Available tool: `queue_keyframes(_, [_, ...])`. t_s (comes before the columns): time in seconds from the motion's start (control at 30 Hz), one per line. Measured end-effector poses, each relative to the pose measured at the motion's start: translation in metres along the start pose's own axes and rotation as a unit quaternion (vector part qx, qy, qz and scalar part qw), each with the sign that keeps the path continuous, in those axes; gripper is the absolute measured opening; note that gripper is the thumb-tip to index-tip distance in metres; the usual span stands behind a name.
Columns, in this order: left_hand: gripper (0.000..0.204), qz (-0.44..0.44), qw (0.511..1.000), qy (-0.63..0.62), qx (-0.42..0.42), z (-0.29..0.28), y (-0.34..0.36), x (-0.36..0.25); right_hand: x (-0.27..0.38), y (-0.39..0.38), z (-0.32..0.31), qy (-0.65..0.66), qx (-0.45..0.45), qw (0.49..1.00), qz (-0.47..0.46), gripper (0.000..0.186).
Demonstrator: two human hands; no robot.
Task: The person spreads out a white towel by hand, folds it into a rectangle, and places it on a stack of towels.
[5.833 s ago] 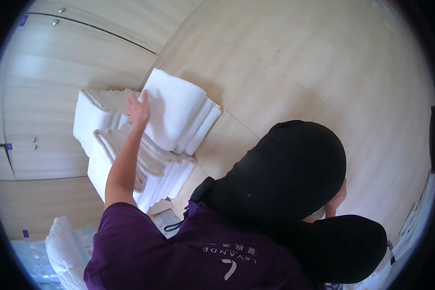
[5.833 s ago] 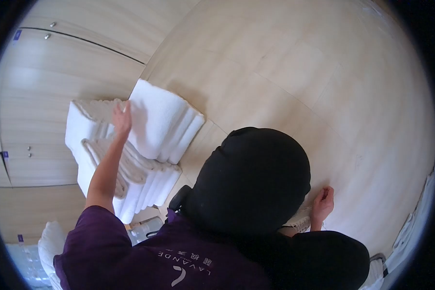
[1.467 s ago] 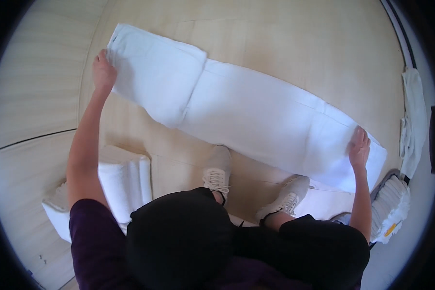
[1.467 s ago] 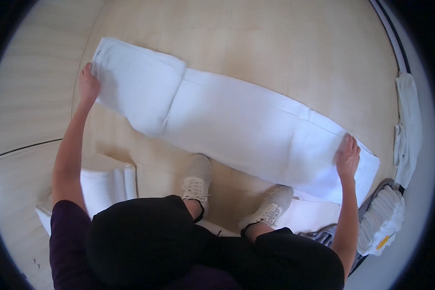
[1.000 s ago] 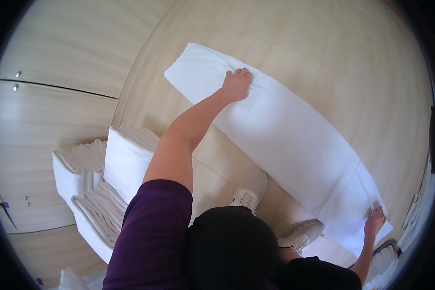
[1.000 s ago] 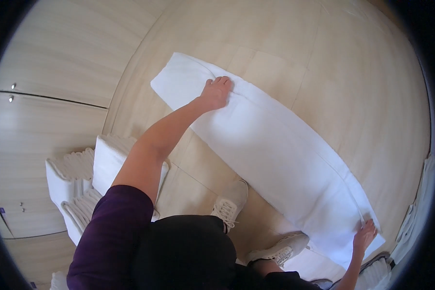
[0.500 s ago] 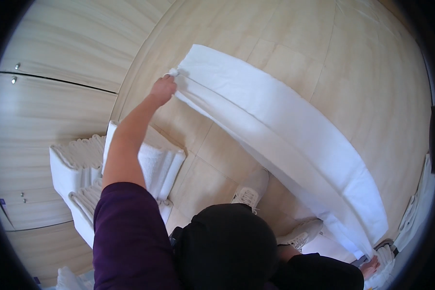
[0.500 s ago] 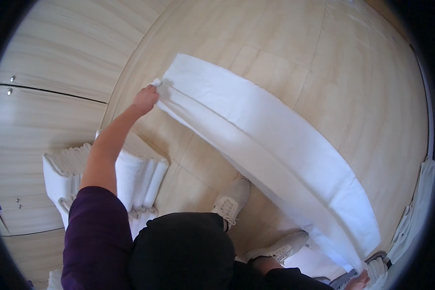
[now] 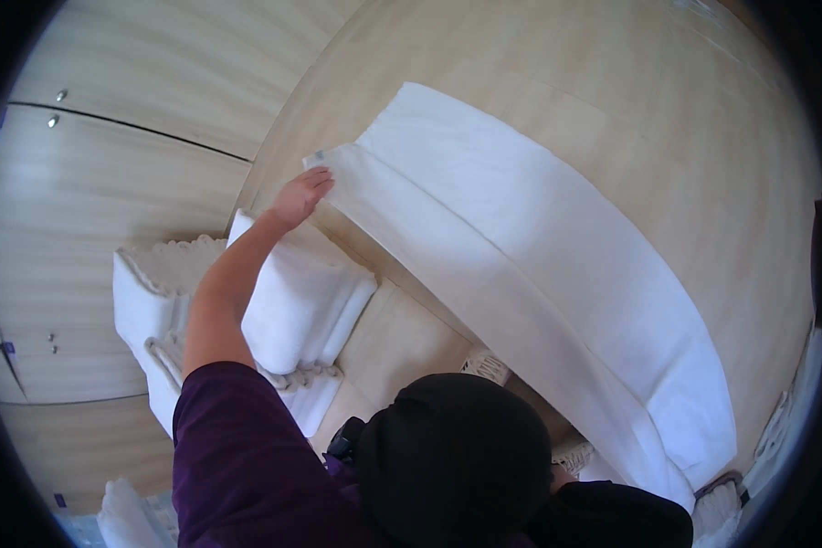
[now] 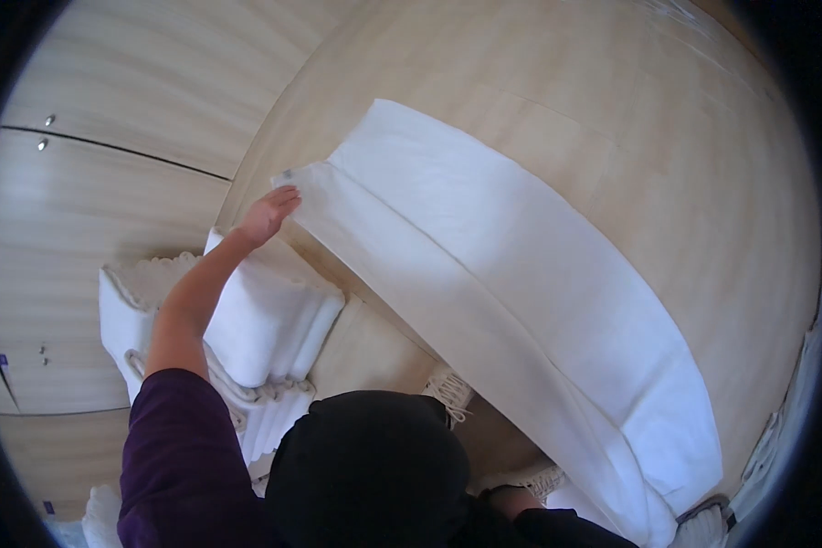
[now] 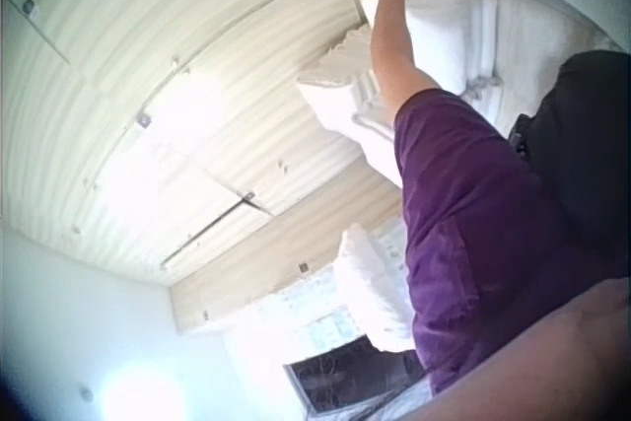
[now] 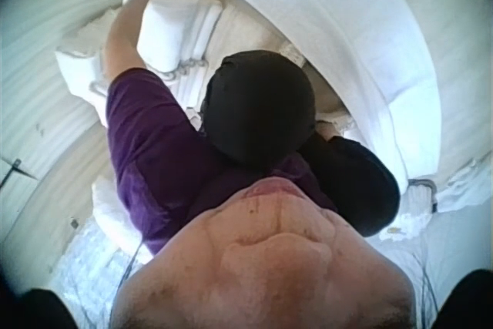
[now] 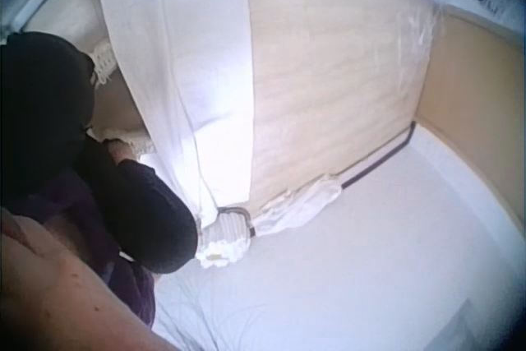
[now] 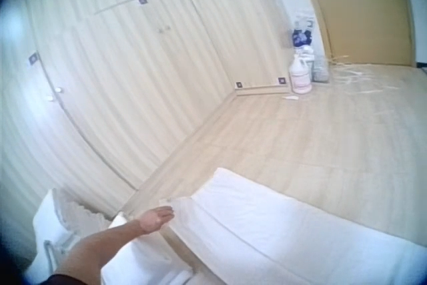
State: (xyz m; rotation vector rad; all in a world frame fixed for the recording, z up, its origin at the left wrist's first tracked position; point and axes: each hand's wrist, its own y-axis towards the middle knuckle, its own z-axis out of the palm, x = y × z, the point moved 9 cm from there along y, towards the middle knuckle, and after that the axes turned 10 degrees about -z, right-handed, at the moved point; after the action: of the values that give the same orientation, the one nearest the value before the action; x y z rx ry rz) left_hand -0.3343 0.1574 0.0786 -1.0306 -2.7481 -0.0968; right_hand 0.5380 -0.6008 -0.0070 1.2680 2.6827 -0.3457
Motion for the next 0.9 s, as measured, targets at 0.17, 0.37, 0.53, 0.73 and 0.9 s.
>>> queue_keyframes(0.17, [0.019, -0.131, 0.904, 0.303, 0.272, 0.059, -0.016, 0.074, -0.031, -0.044, -0.011, -0.016, 0.064, 0.997, 0.027, 0.021])
queue_keyframes(0.37, [0.010, -0.215, 0.908, 0.088, 0.347, 0.064, 0.014, 0.088, -0.082, -0.054, -0.003, -0.003, 0.165, 0.985, 0.055, 0.022])
queue_keyframes(0.53, [0.020, -0.398, 0.798, -0.375, 0.253, 0.090, 0.165, 0.061, -0.076, 0.117, 0.032, -0.149, 0.210, 0.964, -0.060, 0.054])
queue_keyframes(0.73, [0.023, -0.310, 0.856, -0.278, -0.306, -0.115, 0.403, 0.173, -0.154, 0.343, -0.255, 0.145, -0.462, 0.865, 0.130, 0.037])
queue_keyframes(0.9, [0.031, -0.168, 0.680, -0.568, -0.432, -0.206, 0.368, 0.266, -0.225, 0.279, -0.353, 0.243, -0.506, 0.790, 0.247, 0.039])
